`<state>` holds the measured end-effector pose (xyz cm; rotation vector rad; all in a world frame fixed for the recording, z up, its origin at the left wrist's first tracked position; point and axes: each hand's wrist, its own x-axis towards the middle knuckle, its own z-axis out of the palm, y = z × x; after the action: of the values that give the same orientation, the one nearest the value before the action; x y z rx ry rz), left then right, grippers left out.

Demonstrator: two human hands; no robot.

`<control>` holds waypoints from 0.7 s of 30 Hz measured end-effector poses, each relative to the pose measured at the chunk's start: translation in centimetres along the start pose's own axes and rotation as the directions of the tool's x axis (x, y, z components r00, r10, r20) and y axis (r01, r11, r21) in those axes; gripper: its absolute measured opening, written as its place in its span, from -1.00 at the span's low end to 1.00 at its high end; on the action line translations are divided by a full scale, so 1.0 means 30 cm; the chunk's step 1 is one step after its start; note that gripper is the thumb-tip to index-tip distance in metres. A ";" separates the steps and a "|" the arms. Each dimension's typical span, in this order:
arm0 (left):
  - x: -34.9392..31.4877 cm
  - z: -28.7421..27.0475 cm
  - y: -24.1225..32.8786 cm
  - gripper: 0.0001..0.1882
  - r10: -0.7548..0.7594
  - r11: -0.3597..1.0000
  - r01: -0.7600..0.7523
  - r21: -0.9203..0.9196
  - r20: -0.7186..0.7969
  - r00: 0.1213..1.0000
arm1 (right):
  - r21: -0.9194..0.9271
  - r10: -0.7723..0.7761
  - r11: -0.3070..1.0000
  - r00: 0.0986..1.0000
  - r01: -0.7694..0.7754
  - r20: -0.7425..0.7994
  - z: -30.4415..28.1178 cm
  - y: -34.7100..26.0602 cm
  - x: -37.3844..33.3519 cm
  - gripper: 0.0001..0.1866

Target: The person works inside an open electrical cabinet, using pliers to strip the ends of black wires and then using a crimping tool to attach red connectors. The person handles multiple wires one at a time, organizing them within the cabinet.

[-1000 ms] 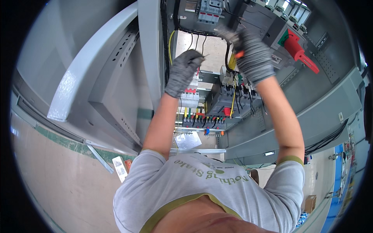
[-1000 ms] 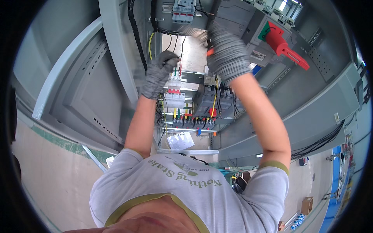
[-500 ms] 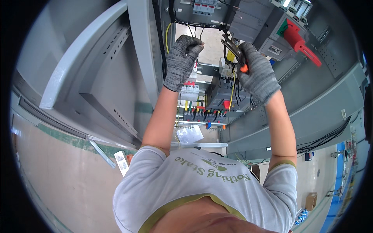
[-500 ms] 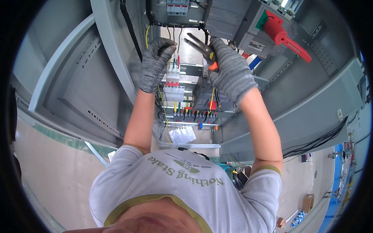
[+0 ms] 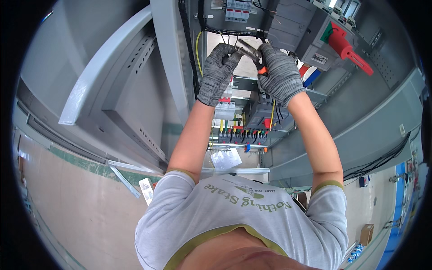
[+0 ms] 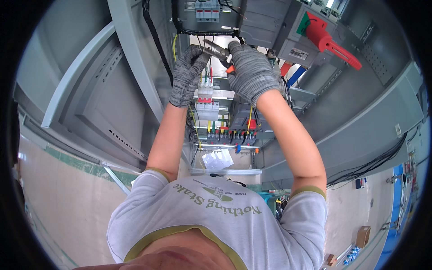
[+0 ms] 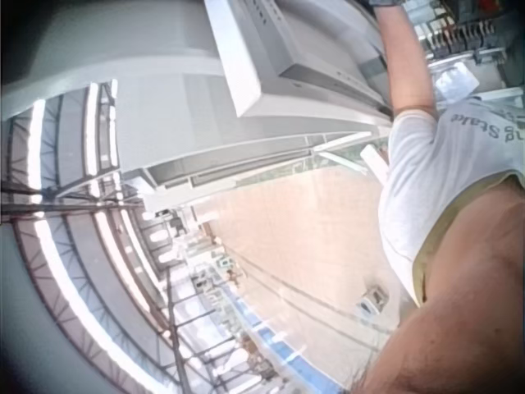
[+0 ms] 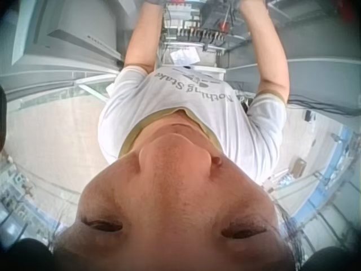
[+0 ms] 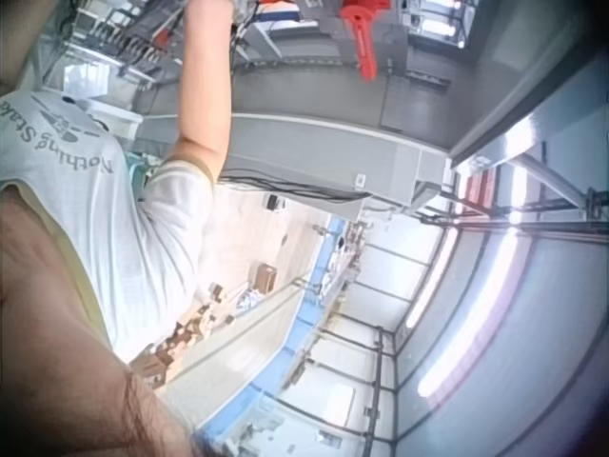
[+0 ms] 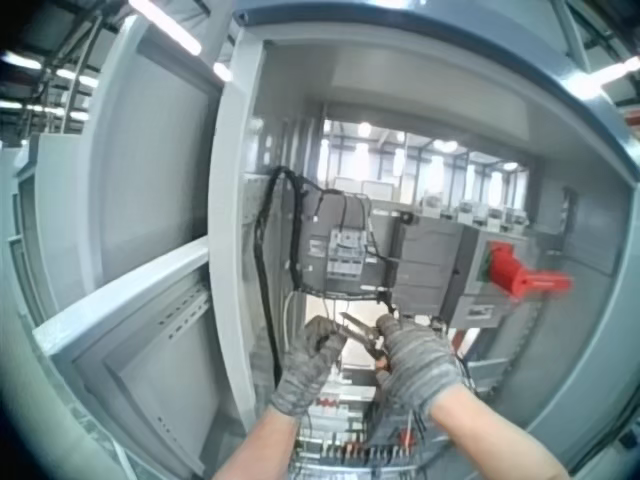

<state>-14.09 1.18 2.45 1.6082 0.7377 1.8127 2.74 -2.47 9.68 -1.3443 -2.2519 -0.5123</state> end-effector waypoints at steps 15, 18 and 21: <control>-0.007 0.012 0.015 -0.92 0.104 0.990 -0.106 0.090 0.036 0.994 | 0.979 0.303 0.150 0.949 -0.141 0.090 0.089 -0.020 0.078 -0.64; -0.010 0.007 0.020 -0.91 0.014 0.999 -0.013 -0.030 0.023 1.000 | 0.947 0.334 0.283 0.941 -0.150 0.049 0.089 -0.035 0.062 -0.66; -0.014 -0.004 0.011 -0.90 -0.056 0.986 0.052 -0.156 -0.024 0.998 | 0.706 0.162 0.708 0.968 0.023 -0.194 0.071 0.014 0.057 -0.65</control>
<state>-14.21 0.64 2.40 1.4513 0.6300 1.8106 1.98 0.09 8.94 -0.8887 -1.8697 0.2173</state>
